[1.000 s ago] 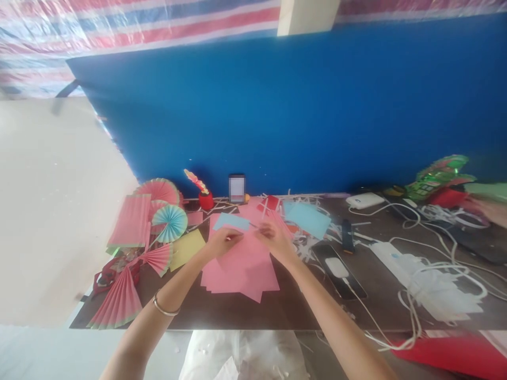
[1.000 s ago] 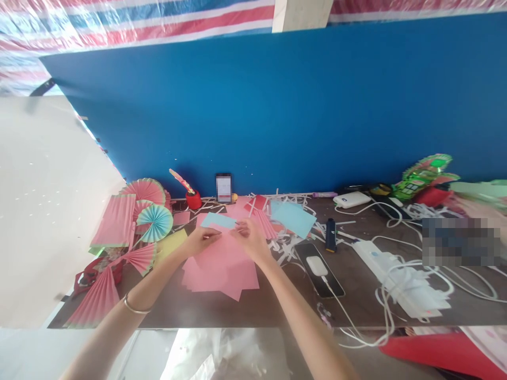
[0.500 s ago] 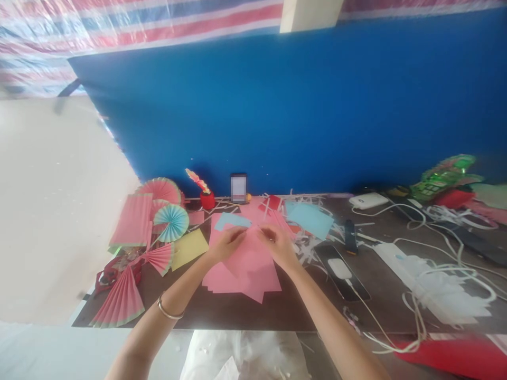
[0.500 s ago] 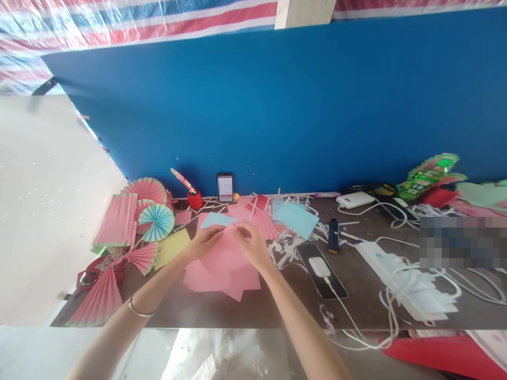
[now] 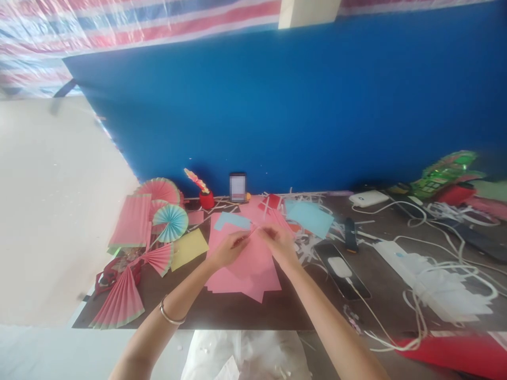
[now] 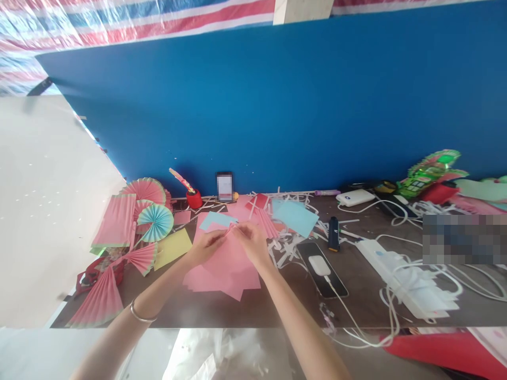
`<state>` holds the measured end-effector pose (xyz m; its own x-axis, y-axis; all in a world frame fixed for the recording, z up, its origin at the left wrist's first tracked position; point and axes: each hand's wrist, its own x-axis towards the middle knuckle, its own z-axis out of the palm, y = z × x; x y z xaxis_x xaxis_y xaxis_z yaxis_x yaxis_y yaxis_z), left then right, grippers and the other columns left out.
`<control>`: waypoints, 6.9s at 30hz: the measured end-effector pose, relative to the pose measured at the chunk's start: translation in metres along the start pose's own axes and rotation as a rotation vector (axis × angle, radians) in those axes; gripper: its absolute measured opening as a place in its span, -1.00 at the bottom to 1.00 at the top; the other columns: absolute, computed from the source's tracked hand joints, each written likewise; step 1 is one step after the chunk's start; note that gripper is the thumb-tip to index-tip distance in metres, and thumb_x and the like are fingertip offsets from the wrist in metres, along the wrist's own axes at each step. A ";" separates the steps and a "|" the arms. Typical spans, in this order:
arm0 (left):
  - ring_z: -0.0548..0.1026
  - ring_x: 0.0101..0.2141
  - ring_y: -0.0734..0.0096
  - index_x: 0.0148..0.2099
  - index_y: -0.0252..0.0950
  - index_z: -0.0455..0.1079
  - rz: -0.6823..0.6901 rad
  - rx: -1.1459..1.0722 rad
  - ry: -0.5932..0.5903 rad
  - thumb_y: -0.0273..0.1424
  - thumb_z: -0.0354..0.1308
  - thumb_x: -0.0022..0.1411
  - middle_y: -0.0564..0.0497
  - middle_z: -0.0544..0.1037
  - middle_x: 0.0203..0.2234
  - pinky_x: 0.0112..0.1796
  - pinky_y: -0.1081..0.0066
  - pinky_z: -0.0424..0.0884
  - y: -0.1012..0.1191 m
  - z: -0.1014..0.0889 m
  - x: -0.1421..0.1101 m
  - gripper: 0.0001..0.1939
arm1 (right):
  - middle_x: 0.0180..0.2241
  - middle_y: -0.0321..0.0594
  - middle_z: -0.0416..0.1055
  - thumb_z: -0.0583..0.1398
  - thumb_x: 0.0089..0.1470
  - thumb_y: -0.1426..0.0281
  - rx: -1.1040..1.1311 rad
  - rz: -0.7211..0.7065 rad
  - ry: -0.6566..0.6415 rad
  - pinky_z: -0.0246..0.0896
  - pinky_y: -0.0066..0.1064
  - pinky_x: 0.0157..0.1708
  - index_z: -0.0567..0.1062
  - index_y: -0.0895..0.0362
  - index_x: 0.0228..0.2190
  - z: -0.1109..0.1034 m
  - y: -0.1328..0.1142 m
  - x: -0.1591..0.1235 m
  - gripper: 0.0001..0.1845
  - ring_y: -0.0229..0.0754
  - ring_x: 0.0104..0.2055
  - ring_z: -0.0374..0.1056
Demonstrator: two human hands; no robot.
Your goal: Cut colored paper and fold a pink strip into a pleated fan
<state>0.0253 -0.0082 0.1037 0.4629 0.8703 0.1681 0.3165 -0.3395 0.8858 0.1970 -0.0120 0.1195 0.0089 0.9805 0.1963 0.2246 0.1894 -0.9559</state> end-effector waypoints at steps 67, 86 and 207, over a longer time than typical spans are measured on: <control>0.33 -0.57 0.50 -0.50 -0.36 0.44 -0.008 0.179 -0.234 -0.21 -0.03 0.17 0.02 0.44 -0.62 -0.54 0.50 0.22 0.024 -0.024 -0.009 -0.62 | -0.18 -0.18 0.45 0.21 -0.08 0.29 -0.334 -0.248 -0.297 0.21 -0.19 -0.11 0.49 0.03 -0.24 -0.007 0.002 -0.014 -0.71 -0.04 -0.13 0.33; 0.47 -0.48 0.42 -0.30 -0.30 0.52 -0.101 0.310 -0.222 -0.21 0.04 0.14 -0.02 0.58 -0.43 -0.46 0.52 0.31 0.010 -0.065 -0.024 -0.69 | -0.36 -0.18 0.53 0.19 -0.07 0.28 -0.234 0.025 -0.326 0.26 -0.18 -0.27 0.60 0.04 -0.46 -0.019 0.006 0.000 -0.81 -0.01 -0.32 0.42; 0.42 -0.17 0.26 -0.05 -0.26 0.39 -0.097 0.730 -0.059 -0.21 -0.02 0.21 -0.07 0.50 -0.18 -0.14 0.29 0.29 -0.078 -0.008 -0.018 -0.65 | -0.47 -0.32 0.35 0.13 -0.06 0.35 -0.566 -0.052 -0.473 0.09 -0.44 -0.42 0.35 0.14 -0.50 0.018 0.088 0.012 -0.89 -0.27 -0.43 0.24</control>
<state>-0.0149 0.0054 0.0347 0.4423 0.8947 0.0619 0.8190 -0.4311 0.3787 0.1998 0.0172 0.0337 -0.4076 0.9132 0.0010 0.6829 0.3055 -0.6635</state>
